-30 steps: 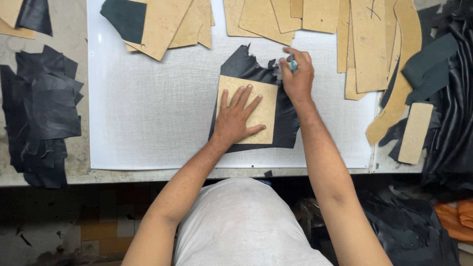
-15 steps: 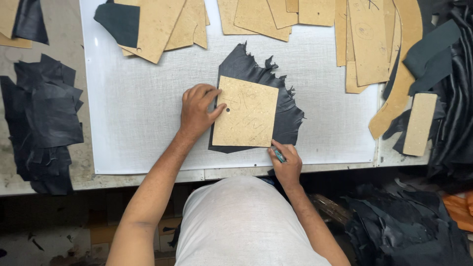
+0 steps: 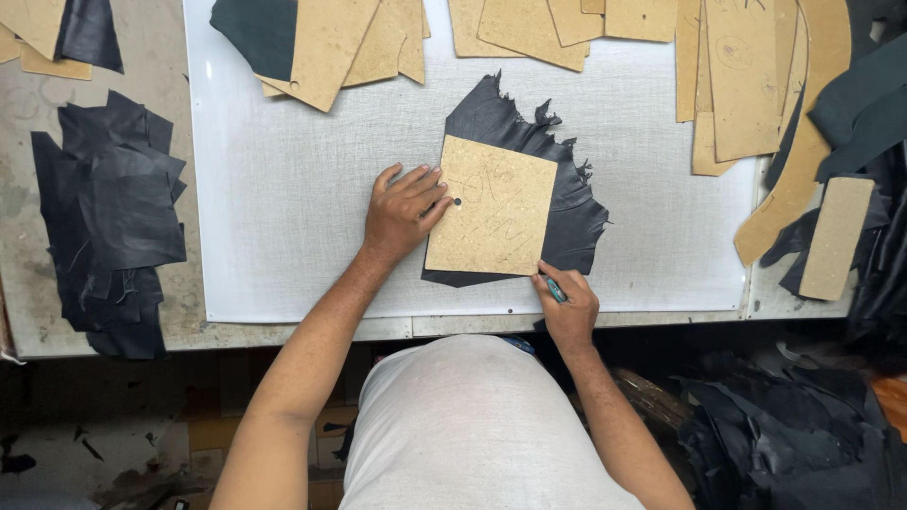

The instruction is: The person uses a utility knife to cut black leather pieces by tracing around cardboard templates. They repeatedly place templates on the leather, cut along the edges, and set the cut pieces aside on the table.

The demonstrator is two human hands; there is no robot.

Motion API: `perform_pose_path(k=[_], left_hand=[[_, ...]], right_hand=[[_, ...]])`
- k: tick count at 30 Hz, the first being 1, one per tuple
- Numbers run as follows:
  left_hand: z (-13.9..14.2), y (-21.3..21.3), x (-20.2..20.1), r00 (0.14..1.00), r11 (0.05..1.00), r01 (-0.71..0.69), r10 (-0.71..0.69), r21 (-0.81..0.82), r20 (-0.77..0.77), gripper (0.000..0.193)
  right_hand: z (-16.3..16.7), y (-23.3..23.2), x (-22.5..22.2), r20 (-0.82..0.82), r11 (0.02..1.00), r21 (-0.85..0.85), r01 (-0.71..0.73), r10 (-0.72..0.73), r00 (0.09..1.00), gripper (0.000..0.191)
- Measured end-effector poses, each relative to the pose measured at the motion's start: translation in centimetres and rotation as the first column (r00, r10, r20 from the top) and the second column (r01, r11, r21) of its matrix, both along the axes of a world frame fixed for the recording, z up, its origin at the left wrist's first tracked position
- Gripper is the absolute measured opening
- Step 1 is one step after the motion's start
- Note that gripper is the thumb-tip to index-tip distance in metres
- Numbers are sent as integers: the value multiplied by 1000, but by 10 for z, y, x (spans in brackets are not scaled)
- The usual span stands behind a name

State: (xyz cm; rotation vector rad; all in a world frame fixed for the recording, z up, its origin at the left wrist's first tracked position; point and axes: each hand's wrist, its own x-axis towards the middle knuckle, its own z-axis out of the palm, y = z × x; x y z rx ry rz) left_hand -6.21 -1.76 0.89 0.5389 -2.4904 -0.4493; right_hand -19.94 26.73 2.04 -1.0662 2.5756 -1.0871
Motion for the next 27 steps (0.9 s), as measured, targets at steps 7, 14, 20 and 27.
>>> perform_pose_path(k=[7, 14, 20, 27], left_hand=[[-9, -2, -1, 1000, 1000, -3, 3, 30, -13, 14], [-6, -2, 2, 1000, 999, 17, -16, 52, -13, 14], [13, 23, -16, 995, 996, 90, -89, -24, 43, 38], [18, 66, -43, 947, 965, 247, -221, -88, 233, 79]], right_hand=[[-4, 0, 2, -5, 999, -20, 40, -40, 999, 22], [-1, -3, 7, -26, 999, 21, 35, -35, 999, 22], [7, 16, -24, 423, 982, -140, 123, -53, 905, 36], [33, -54, -67, 437, 931, -359, 64, 107, 893, 29]])
